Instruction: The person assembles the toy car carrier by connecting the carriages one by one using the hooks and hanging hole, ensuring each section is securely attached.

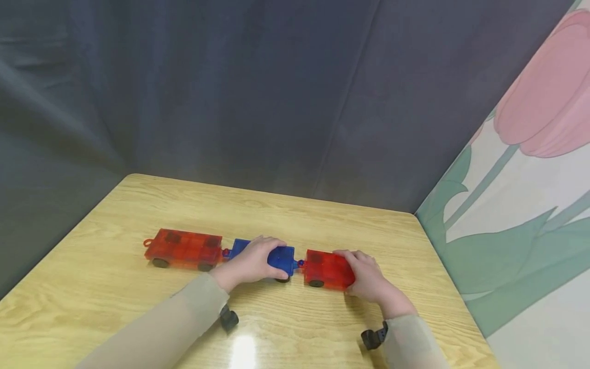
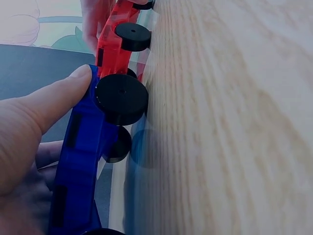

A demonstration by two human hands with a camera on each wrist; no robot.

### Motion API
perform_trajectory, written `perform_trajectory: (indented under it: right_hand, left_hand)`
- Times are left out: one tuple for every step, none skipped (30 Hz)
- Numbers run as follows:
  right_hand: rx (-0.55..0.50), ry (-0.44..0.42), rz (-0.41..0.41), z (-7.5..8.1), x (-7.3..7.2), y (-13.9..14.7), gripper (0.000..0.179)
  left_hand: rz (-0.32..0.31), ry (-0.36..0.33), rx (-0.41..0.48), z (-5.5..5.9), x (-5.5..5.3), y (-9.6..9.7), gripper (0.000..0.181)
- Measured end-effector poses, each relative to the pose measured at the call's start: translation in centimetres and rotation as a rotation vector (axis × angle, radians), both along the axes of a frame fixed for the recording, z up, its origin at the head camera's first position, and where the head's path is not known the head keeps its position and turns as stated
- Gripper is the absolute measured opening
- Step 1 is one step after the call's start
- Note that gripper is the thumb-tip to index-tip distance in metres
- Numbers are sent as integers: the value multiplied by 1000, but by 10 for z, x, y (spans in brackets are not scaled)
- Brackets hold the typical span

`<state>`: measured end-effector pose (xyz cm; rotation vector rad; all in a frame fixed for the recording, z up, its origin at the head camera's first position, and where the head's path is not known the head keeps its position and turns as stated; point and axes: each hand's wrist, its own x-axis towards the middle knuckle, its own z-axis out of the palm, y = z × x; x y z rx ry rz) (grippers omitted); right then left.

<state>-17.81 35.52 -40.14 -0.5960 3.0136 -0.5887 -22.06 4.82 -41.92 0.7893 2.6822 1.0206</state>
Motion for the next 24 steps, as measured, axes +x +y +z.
perform_trajectory:
  right_hand:
    - [8,3,-3,-1,0,0,84]
    - [16,3,-6,-1,1,-1,85]
    - [23,3,-9,-1,1,-1,85]
    - [28,1,-12,-2,1,-1,85]
    - [33,-2,-13,-2,1,-1,85]
    - [37,-2,-15,-1,0,-1,86]
    - [42,-3,-16,0,-1,-1,86]
    - [46,-3,-18,1,-2,-1,86]
    - [50,-2,-19,2,-2,-1,86]
    - [54,1,-20,3,-3,-1,87]
    - [58,2,-18,4,-4,-1,87]
    - [64,-8,-23,4,-4,-1,89]
    - [72,-20,-24,5,-4,0,93]
    - [75,-42,-27,5,-4,0,98]
    - [77,-65,-30,6,-3,1,103]
    - [78,-84,-32,7,-3,2,109]
    - [77,-103,-34,8,-2,3,114]
    - [71,-116,-34,10,-2,4,120]
    - [63,-115,-31,13,-2,5,123]
    - [50,-109,-28,15,-2,6,124]
    - [35,-87,-23,18,-3,6,124]
    - [17,-61,-19,22,-4,6,122]
    - [0,-29,-22,25,-5,6,119]
    - [-13,13,-26,29,-8,4,115]
  left_hand:
    - [-2,-3,-5,0,0,0,80]
    - [-4,-5,-10,1,1,-1,80]
    - [-6,-6,-17,1,2,-1,80]
    - [-10,-4,-26,2,2,-1,80]
    - [-14,2,-37,3,1,0,80]
    - [-18,9,-50,4,1,0,80]
    - [-22,17,-63,5,0,0,80]
    - [-25,28,-77,6,-1,1,80]
    - [-27,40,-91,7,-2,1,80]
    - [-29,52,-102,8,-4,2,81]
    - [-31,64,-112,9,-5,2,81]
    - [-32,73,-121,9,-5,2,80]
    - [-33,81,-127,10,-5,3,80]
    - [-34,89,-134,10,-4,3,80]
    - [-38,96,-140,10,-4,2,81]
    - [-41,101,-142,10,-3,2,81]
    - [-45,109,-147,10,-2,1,82]
    - [-48,117,-151,11,-2,-1,83]
    - [-51,123,-149,12,-2,-2,84]
    - [-52,128,-144,13,-3,-5,85]
    - [-49,132,-137,15,-3,-8,85]
    - [-42,139,-129,17,-4,-13,86]
    - [-33,145,-123,19,-5,-18,85]
    - [-21,158,-113,22,-7,-24,84]
